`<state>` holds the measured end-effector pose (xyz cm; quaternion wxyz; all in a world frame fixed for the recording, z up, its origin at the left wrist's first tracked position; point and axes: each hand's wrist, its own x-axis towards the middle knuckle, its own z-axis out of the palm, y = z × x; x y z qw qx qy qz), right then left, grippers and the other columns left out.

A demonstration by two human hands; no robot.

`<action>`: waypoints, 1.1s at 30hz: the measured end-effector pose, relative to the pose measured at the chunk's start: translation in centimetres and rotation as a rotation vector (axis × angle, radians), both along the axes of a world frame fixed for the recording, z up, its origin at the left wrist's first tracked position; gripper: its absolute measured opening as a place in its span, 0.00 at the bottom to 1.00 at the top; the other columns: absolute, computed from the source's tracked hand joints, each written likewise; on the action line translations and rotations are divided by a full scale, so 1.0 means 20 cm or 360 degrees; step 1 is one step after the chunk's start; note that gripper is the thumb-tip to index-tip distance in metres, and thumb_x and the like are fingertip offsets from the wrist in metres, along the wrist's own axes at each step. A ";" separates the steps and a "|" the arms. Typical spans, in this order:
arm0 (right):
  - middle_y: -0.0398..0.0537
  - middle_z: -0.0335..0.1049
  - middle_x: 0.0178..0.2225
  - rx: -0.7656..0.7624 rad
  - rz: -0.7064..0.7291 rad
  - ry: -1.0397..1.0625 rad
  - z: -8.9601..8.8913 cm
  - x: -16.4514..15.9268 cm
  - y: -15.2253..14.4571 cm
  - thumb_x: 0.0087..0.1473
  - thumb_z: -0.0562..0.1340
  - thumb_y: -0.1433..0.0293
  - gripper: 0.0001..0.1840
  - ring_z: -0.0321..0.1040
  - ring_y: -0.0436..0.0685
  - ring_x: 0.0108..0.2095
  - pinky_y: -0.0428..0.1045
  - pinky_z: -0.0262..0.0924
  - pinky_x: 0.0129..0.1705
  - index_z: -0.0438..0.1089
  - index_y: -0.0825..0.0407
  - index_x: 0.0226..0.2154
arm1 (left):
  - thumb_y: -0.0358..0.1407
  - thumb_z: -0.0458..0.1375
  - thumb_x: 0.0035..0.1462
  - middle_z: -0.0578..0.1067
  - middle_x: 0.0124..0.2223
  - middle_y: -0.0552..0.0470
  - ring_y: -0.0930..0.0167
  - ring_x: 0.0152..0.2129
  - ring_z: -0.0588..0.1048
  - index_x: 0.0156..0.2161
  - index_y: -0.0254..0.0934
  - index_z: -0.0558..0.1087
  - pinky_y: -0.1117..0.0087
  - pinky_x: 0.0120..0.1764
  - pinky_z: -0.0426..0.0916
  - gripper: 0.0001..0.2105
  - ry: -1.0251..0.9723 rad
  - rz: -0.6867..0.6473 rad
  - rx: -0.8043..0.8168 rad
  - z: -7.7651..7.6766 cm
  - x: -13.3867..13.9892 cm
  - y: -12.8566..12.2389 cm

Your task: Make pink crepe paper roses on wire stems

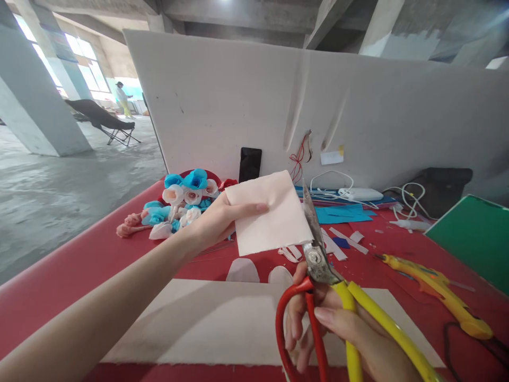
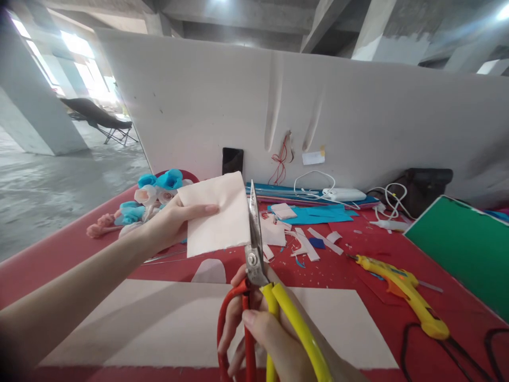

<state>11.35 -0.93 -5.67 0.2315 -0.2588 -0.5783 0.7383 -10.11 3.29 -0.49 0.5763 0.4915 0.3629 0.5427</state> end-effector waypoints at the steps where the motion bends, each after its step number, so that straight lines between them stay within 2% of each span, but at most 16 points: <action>1: 0.47 0.65 0.29 -0.0037 0.0011 0.0021 0.01 0.01 0.00 0.53 0.52 0.66 0.14 0.66 0.51 0.26 0.48 0.66 0.30 0.62 0.52 0.42 | 0.30 0.63 0.45 0.80 0.33 0.48 0.64 0.33 0.77 0.37 0.36 0.77 0.72 0.30 0.73 0.10 0.0004 -0.0016 -0.0018 0.00 0.00 0.00; 5: 0.47 0.65 0.30 -0.0072 -0.0027 0.0153 0.09 0.02 -0.03 0.49 0.52 0.71 0.16 0.67 0.53 0.30 0.52 0.65 0.37 0.62 0.49 0.43 | 0.29 0.63 0.45 0.80 0.32 0.49 0.65 0.29 0.78 0.37 0.37 0.77 0.72 0.30 0.73 0.11 0.0014 -0.0111 -0.0082 0.00 0.00 -0.01; 8: 0.48 0.65 0.29 -0.0104 0.0031 0.0188 0.12 0.00 -0.03 0.46 0.51 0.71 0.18 0.67 0.54 0.31 0.53 0.65 0.36 0.63 0.49 0.43 | 0.28 0.63 0.45 0.80 0.31 0.49 0.67 0.27 0.78 0.36 0.37 0.78 0.73 0.30 0.74 0.09 -0.0021 -0.0174 -0.0112 0.00 0.01 -0.01; 12: 0.49 0.65 0.28 -0.0090 0.0212 0.0223 0.12 -0.03 -0.01 0.43 0.52 0.68 0.19 0.66 0.57 0.33 0.53 0.65 0.34 0.65 0.51 0.41 | 0.29 0.63 0.45 0.80 0.31 0.48 0.67 0.27 0.78 0.35 0.36 0.78 0.72 0.29 0.74 0.08 -0.0062 -0.0220 -0.0121 -0.01 0.01 -0.01; 14: 0.50 0.65 0.29 -0.0063 0.0231 0.0221 0.12 -0.02 0.00 0.44 0.52 0.68 0.18 0.66 0.57 0.32 0.53 0.65 0.33 0.66 0.52 0.40 | 0.29 0.63 0.45 0.80 0.31 0.49 0.68 0.26 0.78 0.34 0.36 0.78 0.72 0.30 0.74 0.08 -0.0075 -0.0251 -0.0110 -0.02 0.01 -0.01; 18: 0.50 0.66 0.31 -0.0093 0.0015 0.0117 0.10 0.01 -0.01 0.50 0.52 0.66 0.15 0.66 0.54 0.29 0.51 0.64 0.33 0.65 0.53 0.40 | 0.28 0.63 0.46 0.79 0.32 0.51 0.69 0.28 0.77 0.36 0.36 0.77 0.72 0.32 0.73 0.09 -0.0057 -0.0299 -0.0168 -0.02 0.00 -0.01; 20: 0.49 0.67 0.28 -0.0144 -0.0067 0.0082 0.08 0.02 -0.01 0.54 0.52 0.64 0.14 0.66 0.53 0.27 0.50 0.63 0.31 0.65 0.54 0.38 | 0.29 0.64 0.46 0.79 0.32 0.51 0.68 0.29 0.77 0.37 0.37 0.77 0.71 0.33 0.73 0.11 -0.0019 -0.0302 -0.0202 -0.02 0.01 -0.01; 25: 0.45 0.63 0.18 -0.0328 -0.0006 0.0047 0.03 0.03 0.02 0.57 0.49 0.53 0.25 0.66 0.51 0.21 0.46 0.63 0.27 0.63 0.55 0.23 | 0.29 0.64 0.46 0.79 0.33 0.52 0.70 0.31 0.77 0.35 0.37 0.77 0.73 0.33 0.72 0.08 0.0008 -0.0316 -0.0215 -0.03 0.04 -0.02; 30: 0.41 0.58 0.14 -0.0179 -0.0187 -0.0009 0.04 0.03 0.01 0.56 0.52 0.52 0.25 0.61 0.47 0.15 0.42 0.59 0.19 0.61 0.55 0.19 | 0.28 0.62 0.48 0.79 0.35 0.51 0.70 0.31 0.77 0.38 0.38 0.76 0.71 0.35 0.72 0.10 -0.0057 -0.0360 -0.0203 -0.03 0.06 -0.03; 33: 0.40 0.54 0.11 -0.0130 -0.0219 -0.0074 0.04 0.03 0.01 0.54 0.52 0.50 0.28 0.57 0.46 0.13 0.41 0.56 0.17 0.58 0.54 0.16 | 0.28 0.62 0.48 0.79 0.35 0.51 0.69 0.31 0.77 0.39 0.38 0.76 0.70 0.36 0.72 0.11 -0.0064 -0.0344 -0.0207 -0.04 0.06 -0.02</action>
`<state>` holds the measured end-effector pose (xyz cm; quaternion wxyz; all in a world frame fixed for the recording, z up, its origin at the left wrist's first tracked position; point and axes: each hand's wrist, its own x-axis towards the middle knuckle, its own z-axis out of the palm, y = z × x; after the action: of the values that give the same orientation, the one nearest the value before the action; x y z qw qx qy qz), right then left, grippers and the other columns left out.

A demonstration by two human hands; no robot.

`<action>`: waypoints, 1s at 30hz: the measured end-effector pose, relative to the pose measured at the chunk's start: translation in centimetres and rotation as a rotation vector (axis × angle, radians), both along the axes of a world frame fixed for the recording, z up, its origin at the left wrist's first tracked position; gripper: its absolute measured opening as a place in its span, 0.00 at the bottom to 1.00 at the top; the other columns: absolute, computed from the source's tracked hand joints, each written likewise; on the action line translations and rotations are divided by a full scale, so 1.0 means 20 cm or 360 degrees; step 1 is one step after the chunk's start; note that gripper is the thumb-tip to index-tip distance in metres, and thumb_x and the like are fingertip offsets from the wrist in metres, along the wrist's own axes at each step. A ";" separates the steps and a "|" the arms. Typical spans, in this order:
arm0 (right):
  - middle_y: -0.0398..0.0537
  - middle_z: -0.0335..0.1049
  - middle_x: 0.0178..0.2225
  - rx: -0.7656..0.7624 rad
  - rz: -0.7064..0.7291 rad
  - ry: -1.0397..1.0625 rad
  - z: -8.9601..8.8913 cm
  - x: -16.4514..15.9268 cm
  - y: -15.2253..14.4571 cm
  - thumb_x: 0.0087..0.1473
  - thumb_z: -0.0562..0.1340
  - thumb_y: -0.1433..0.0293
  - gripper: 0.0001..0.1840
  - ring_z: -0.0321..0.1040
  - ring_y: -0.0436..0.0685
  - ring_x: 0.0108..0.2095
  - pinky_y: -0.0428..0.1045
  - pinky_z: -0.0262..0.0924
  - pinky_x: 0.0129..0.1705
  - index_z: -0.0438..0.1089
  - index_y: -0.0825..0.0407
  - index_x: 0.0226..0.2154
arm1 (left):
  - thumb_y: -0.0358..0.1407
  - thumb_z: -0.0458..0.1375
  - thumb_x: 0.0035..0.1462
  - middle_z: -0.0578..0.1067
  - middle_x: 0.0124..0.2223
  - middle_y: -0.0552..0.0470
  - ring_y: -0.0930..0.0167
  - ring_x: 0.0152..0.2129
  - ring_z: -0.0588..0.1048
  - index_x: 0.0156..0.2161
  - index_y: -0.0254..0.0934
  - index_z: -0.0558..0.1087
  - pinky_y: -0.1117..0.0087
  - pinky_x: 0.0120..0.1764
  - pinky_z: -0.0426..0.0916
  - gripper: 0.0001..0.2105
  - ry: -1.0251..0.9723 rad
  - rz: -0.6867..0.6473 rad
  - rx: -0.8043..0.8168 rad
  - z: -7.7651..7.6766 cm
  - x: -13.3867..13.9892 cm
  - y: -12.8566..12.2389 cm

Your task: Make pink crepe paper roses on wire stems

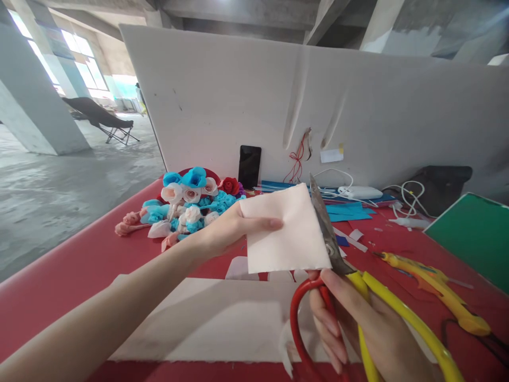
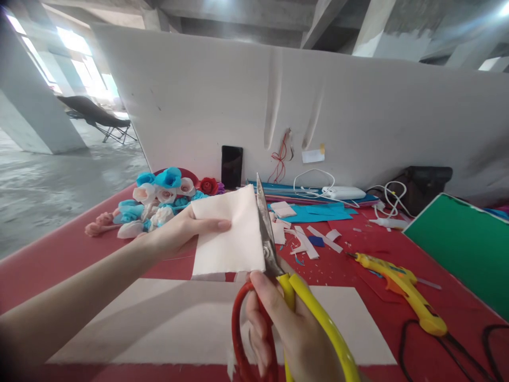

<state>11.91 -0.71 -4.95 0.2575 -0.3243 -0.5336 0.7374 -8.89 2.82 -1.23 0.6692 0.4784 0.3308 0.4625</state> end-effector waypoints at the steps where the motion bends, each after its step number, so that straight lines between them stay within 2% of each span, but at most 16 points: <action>1: 0.40 0.53 0.10 0.0006 -0.0012 -0.0021 0.00 0.00 0.00 0.54 0.51 0.49 0.29 0.56 0.45 0.12 0.41 0.54 0.16 0.57 0.54 0.15 | 0.28 0.62 0.48 0.79 0.36 0.51 0.69 0.31 0.77 0.39 0.38 0.76 0.70 0.36 0.72 0.11 -0.0005 0.0006 -0.0002 0.00 0.00 0.00; 5: 0.39 0.49 0.07 0.0085 -0.0082 -0.0099 -0.01 0.00 0.00 0.54 0.50 0.48 0.30 0.51 0.44 0.09 0.42 0.48 0.15 0.53 0.53 0.12 | 0.28 0.62 0.48 0.79 0.36 0.50 0.68 0.31 0.77 0.40 0.38 0.76 0.69 0.37 0.72 0.12 -0.0005 0.0021 -0.0004 0.00 -0.01 0.01; 9: 0.38 0.47 0.07 0.0144 -0.0178 -0.0092 0.01 0.00 -0.01 0.53 0.52 0.49 0.30 0.49 0.44 0.09 0.42 0.45 0.14 0.52 0.53 0.13 | 0.28 0.61 0.48 0.79 0.37 0.49 0.66 0.33 0.77 0.42 0.38 0.75 0.67 0.38 0.72 0.13 0.0019 0.0007 -0.0023 -0.01 -0.01 0.01; 11: 0.39 0.50 0.09 0.0107 -0.0156 -0.0026 0.04 -0.01 -0.01 0.53 0.52 0.48 0.30 0.52 0.45 0.11 0.42 0.48 0.16 0.54 0.53 0.13 | 0.28 0.61 0.48 0.78 0.39 0.49 0.65 0.34 0.76 0.43 0.39 0.74 0.66 0.38 0.72 0.14 0.0034 -0.0002 -0.0036 -0.02 -0.01 0.01; 15: 0.49 0.63 0.15 -0.0022 0.0067 0.0158 0.07 -0.03 0.02 0.52 0.49 0.47 0.31 0.63 0.52 0.18 0.47 0.59 0.22 0.62 0.54 0.15 | 0.29 0.62 0.47 0.78 0.39 0.49 0.66 0.34 0.76 0.42 0.38 0.74 0.67 0.37 0.72 0.14 0.0071 0.0027 -0.0028 -0.02 -0.01 0.01; 17: 0.48 0.63 0.15 0.0049 -0.0096 0.0225 0.09 -0.03 0.03 0.52 0.52 0.48 0.28 0.64 0.54 0.18 0.48 0.60 0.22 0.64 0.53 0.16 | 0.30 0.63 0.46 0.78 0.37 0.48 0.66 0.33 0.76 0.41 0.37 0.75 0.67 0.36 0.72 0.13 0.0110 0.0099 -0.0004 0.00 -0.02 0.01; 20: 0.44 0.64 0.17 0.0165 -0.0496 0.0299 0.15 0.00 0.06 0.48 0.60 0.53 0.17 0.65 0.54 0.20 0.47 0.61 0.21 0.67 0.50 0.28 | 0.33 0.63 0.45 0.78 0.39 0.48 0.65 0.34 0.76 0.40 0.36 0.74 0.68 0.36 0.72 0.14 0.0168 0.0289 0.0102 0.02 -0.05 0.02; 23: 0.45 0.68 0.27 0.0165 -0.0593 0.0250 0.21 0.03 0.09 0.47 0.63 0.61 0.11 0.68 0.53 0.27 0.45 0.64 0.22 0.67 0.49 0.32 | 0.36 0.62 0.46 0.77 0.42 0.48 0.64 0.38 0.75 0.42 0.37 0.73 0.69 0.37 0.71 0.15 0.0259 0.0505 0.0221 0.03 -0.09 0.06; 26: 0.47 0.67 0.31 0.0118 -0.0639 0.0137 0.23 0.04 0.13 0.46 0.64 0.63 0.10 0.67 0.55 0.30 0.45 0.66 0.23 0.67 0.52 0.28 | 0.39 0.61 0.48 0.76 0.42 0.48 0.64 0.40 0.74 0.44 0.38 0.72 0.69 0.38 0.70 0.16 0.0441 0.0558 0.0164 -0.01 -0.11 0.10; 30: 0.44 0.64 0.28 0.0041 -0.0911 0.0028 0.21 0.02 0.20 0.40 0.67 0.63 0.13 0.65 0.51 0.29 0.44 0.67 0.28 0.67 0.52 0.28 | 0.39 0.61 0.46 0.77 0.40 0.45 0.64 0.38 0.74 0.42 0.34 0.73 0.68 0.37 0.69 0.17 0.0608 0.0506 0.0048 -0.10 -0.10 0.14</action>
<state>12.35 3.33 -0.76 0.4640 -0.4520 -0.4274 0.6306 -10.89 5.55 -3.20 0.5063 0.5090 0.5154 0.4679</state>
